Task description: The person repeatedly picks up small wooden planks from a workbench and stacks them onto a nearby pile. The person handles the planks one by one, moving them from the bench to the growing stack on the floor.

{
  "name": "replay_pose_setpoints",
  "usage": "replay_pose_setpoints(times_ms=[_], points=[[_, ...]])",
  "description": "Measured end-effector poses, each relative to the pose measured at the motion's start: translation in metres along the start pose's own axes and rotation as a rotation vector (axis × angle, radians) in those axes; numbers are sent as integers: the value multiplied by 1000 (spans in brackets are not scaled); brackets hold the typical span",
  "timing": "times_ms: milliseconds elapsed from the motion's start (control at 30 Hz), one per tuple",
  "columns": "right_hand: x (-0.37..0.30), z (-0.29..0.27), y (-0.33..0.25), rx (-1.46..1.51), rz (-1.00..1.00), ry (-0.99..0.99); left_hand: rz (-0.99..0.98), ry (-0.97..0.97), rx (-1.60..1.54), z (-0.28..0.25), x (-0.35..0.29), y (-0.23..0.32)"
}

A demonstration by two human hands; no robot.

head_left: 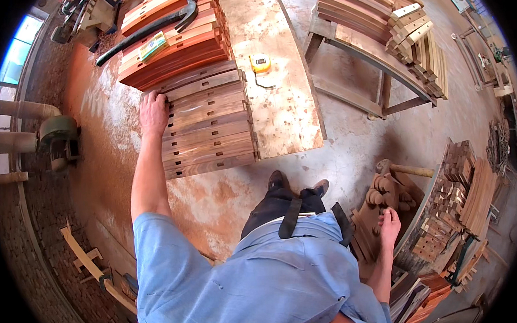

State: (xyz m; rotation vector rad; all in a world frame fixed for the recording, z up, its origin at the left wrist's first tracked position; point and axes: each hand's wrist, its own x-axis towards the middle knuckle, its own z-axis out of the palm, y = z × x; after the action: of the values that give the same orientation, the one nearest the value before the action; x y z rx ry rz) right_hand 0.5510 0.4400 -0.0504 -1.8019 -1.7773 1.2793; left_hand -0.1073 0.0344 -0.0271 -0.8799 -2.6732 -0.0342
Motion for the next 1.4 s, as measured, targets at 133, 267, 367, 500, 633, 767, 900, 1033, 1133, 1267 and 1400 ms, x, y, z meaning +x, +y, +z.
replay_pose_setpoints(times_ms=[133,267,367,500,633,767,900,1033,1133,1267,1400], points=[[1,2,-20,14,48,-6,150,182,-51,-20,-13,3],[9,16,-48,-75,-73,-24,234,355,-17,-74,-32,33],[6,49,-102,-170,-445,-24,327,391,-47,-104,-42,61],[-31,97,-210,-411,-1084,-130,494,404,-162,-125,-42,121],[-44,126,-256,-463,-1302,-203,646,346,-331,-135,-31,199],[-10,115,-211,-575,-1188,-207,764,176,-486,-157,-17,282],[25,30,-179,-567,-831,-227,484,359,-482,-136,-9,303],[80,-118,-177,-443,-296,-24,448,128,-557,-138,2,333],[118,-229,-148,-535,-178,341,558,-1,-578,-90,1,347],[154,-364,-120,-673,50,586,526,-58,-694,-107,-13,396],[186,-449,-70,-751,57,796,512,-47,-519,-151,-16,456]])
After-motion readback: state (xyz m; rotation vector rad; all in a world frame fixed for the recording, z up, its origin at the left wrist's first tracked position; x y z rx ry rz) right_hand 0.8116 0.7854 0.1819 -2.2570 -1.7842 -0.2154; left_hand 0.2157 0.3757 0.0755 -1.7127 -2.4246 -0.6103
